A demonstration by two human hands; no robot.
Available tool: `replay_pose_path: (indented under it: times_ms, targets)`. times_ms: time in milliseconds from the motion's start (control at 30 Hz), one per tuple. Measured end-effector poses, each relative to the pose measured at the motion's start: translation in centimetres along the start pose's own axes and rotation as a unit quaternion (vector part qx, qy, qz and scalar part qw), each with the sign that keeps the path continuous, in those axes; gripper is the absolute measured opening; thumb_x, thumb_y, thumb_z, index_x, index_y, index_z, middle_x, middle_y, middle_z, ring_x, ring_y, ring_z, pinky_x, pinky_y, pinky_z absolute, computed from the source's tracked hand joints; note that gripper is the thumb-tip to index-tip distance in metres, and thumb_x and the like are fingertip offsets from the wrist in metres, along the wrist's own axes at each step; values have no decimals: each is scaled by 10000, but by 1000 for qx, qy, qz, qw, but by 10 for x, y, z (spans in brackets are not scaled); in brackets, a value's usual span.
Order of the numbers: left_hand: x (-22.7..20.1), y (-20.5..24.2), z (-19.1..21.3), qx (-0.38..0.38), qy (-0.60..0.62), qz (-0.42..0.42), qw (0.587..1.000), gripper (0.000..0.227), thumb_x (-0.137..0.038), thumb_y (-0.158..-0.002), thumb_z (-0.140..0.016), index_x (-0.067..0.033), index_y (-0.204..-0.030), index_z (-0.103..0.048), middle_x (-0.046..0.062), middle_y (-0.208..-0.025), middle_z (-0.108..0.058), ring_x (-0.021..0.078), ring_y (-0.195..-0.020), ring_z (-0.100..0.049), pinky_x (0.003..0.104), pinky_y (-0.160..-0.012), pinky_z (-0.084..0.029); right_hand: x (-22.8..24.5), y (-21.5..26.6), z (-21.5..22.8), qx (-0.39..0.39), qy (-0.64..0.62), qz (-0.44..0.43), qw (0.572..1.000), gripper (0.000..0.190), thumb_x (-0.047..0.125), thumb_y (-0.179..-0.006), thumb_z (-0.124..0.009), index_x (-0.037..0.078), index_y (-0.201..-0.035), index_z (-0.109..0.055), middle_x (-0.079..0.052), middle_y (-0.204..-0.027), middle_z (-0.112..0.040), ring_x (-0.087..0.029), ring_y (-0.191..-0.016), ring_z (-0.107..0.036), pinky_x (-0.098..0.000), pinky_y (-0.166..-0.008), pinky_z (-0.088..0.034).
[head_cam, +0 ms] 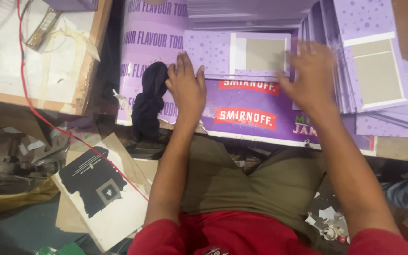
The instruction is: The person sits on the floor and repeatedly folds purple printed paper sheets in half, then wipes the folded edge with a black cloth. The person stacks the finished sheets into a pile on the table.
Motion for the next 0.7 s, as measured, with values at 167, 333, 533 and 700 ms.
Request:
replay_pose_path:
  times_ms: [167, 333, 533, 700]
  targets:
    - [-7, 1, 0, -3, -11, 4, 1000, 621, -313, -1024, -612, 35, -1505, -430, 223, -1532, -471, 475, -1376, -403, 555, -1052, -354, -59, 23, 70, -90, 42, -228, 969, 1009, 432, -737, -919, -154, -1433, -481, -400, -1425, -443, -634, -1357, -300, -776, -1095, -220]
    - [-7, -4, 2, 0, -2, 10, 1000, 629, -307, -1013, -612, 38, -1502, -419, 228, -1520, -481, 482, -1359, -407, 558, -1040, -345, -91, 22, 81, 26, -26, -288, 957, 974, 417, -731, -939, -81, -1453, -514, -342, -1526, -416, -585, -1441, -221, -702, -1155, -260]
    - [-7, -1, 4, -16, 10, -4, 1000, 619, -304, -1031, -619, 52, -1497, -420, 238, -1483, -512, 475, -1371, -414, 560, -1056, -344, -123, 7, 80, 70, -94, -265, 957, 986, 402, -663, -956, -80, -1407, -525, -318, -1325, -610, -456, -1233, -602, -539, -1048, -488]
    - [-5, 2, 5, -13, 18, -1, 1000, 632, -303, -1026, -623, 65, -1497, -416, 259, -1451, -526, 477, -1364, -413, 567, -1043, -337, -153, 5, 77, 72, -100, -306, 944, 908, 406, -719, -939, -57, -1412, -579, -284, -1206, -685, -370, -1007, -712, -454, -837, -582]
Point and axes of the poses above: each hand's wrist, its own y-axis away from the middle knuckle, its own z-axis out of the back of the hand, x = y × z, the point moved 5 cm from there along -y, towards the middle knuckle
